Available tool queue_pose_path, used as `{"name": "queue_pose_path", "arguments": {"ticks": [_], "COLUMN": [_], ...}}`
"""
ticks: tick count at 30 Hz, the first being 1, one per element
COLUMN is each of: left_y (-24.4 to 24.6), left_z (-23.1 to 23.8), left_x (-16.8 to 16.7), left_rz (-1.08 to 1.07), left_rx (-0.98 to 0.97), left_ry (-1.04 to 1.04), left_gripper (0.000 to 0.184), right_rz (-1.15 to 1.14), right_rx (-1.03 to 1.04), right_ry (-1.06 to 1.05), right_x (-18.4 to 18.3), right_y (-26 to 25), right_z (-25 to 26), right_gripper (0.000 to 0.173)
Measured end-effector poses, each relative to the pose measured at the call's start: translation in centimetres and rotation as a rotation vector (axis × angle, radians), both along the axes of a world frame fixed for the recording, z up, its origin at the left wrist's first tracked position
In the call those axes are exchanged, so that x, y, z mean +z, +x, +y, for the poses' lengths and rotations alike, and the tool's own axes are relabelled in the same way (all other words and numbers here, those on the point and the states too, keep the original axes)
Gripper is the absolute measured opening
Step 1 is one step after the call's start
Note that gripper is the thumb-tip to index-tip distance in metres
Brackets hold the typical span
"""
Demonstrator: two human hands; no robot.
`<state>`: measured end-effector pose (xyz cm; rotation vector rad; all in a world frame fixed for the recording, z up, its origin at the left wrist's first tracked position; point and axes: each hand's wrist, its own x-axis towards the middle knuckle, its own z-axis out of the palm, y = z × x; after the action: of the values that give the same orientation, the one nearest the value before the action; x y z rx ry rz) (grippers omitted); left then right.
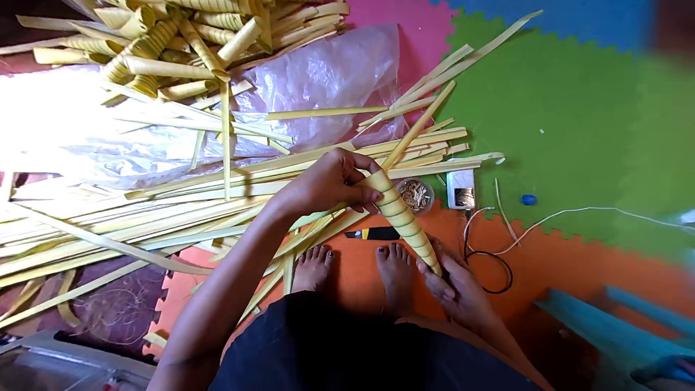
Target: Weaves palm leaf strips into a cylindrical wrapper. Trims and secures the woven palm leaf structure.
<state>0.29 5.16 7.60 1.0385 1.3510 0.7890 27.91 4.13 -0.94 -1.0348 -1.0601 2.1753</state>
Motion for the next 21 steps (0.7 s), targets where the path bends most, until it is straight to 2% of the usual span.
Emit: {"name": "queue_pose_path", "arguments": {"ticks": [1,3,4,5,6,7,8,9,10,11,12,13,14,15,16,17,18,19,21], "left_y": [-1.3,-2.8,-2.8,-2.2,-1.0,1.0,2.3,2.8,2.4,1.1,-0.9,-2.1,-2.4,-2.1,-0.9,1.4,3.0,3.5,-0.5], "left_z": [0.7,1.5,1.7,1.5,0.9,0.0,-0.5,-0.7,-0.5,0.2,1.4,2.1,2.4,2.3,1.5,0.3,-0.3,-0.3,1.8], "left_x": [-1.1,-2.7,-2.7,-2.3,-1.3,0.3,1.2,1.5,1.3,0.3,-1.3,-2.3,-2.6,-2.2,-1.1,0.6,1.5,1.7,-1.0], "left_rz": [-0.067,-0.163,-0.171,-0.156,-0.102,-0.014,0.050,0.077,0.060,-0.006,-0.109,-0.174,-0.201,-0.181,-0.108,0.019,0.109,0.127,-0.110], "left_rx": [-0.050,-0.128,-0.133,-0.112,-0.055,0.029,0.088,0.110,0.090,0.031,-0.051,-0.112,-0.139,-0.132,-0.080,0.013,0.082,0.087,-0.103], "left_ry": [0.025,0.077,0.087,0.080,0.058,0.023,0.000,-0.007,0.002,0.031,0.073,0.092,0.096,0.090,0.069,0.023,-0.015,-0.039,0.092], "left_gripper": [0.017,0.020,0.020,0.020,0.019,0.016,0.015,0.015,0.015,0.017,0.019,0.021,0.021,0.019,0.016,0.013,0.013,0.014,0.016], "right_rz": [-0.039,-0.181,-0.228,-0.208,-0.151,-0.071,0.034,0.057,-0.011,-0.112,-0.199,-0.238,-0.203,-0.106,0.028,0.187,0.214,0.097,-0.171], "right_rx": [-0.016,-0.004,-0.003,-0.011,-0.012,0.002,0.020,0.026,0.021,0.010,0.015,0.015,0.001,-0.015,-0.001,0.015,0.011,-0.006,-0.020], "right_ry": [0.164,0.717,0.829,0.728,0.444,0.102,-0.149,-0.186,-0.001,0.317,0.626,0.783,0.719,0.466,0.119,-0.169,-0.219,-0.013,0.640], "right_x": [-0.4,-2.0,-2.5,-2.5,-1.8,-0.8,-0.2,0.0,-0.1,-0.7,-1.5,-2.0,-2.1,-1.5,-0.5,0.0,0.2,0.2,-1.2], "right_y": [0.1,0.5,0.7,0.8,0.8,0.7,0.8,0.9,1.0,1.1,1.3,1.5,1.6,1.6,1.7,2.0,2.1,2.0,2.1], "right_z": [-0.1,0.3,0.4,0.3,0.2,0.3,0.4,0.3,0.1,-0.1,0.0,0.2,0.1,0.0,0.0,0.1,0.1,-0.1,0.1], "right_gripper": [0.036,0.042,0.043,0.038,0.030,0.030,0.032,0.032,0.029,0.028,0.038,0.043,0.041,0.034,0.030,0.031,0.031,0.029,0.040]}}
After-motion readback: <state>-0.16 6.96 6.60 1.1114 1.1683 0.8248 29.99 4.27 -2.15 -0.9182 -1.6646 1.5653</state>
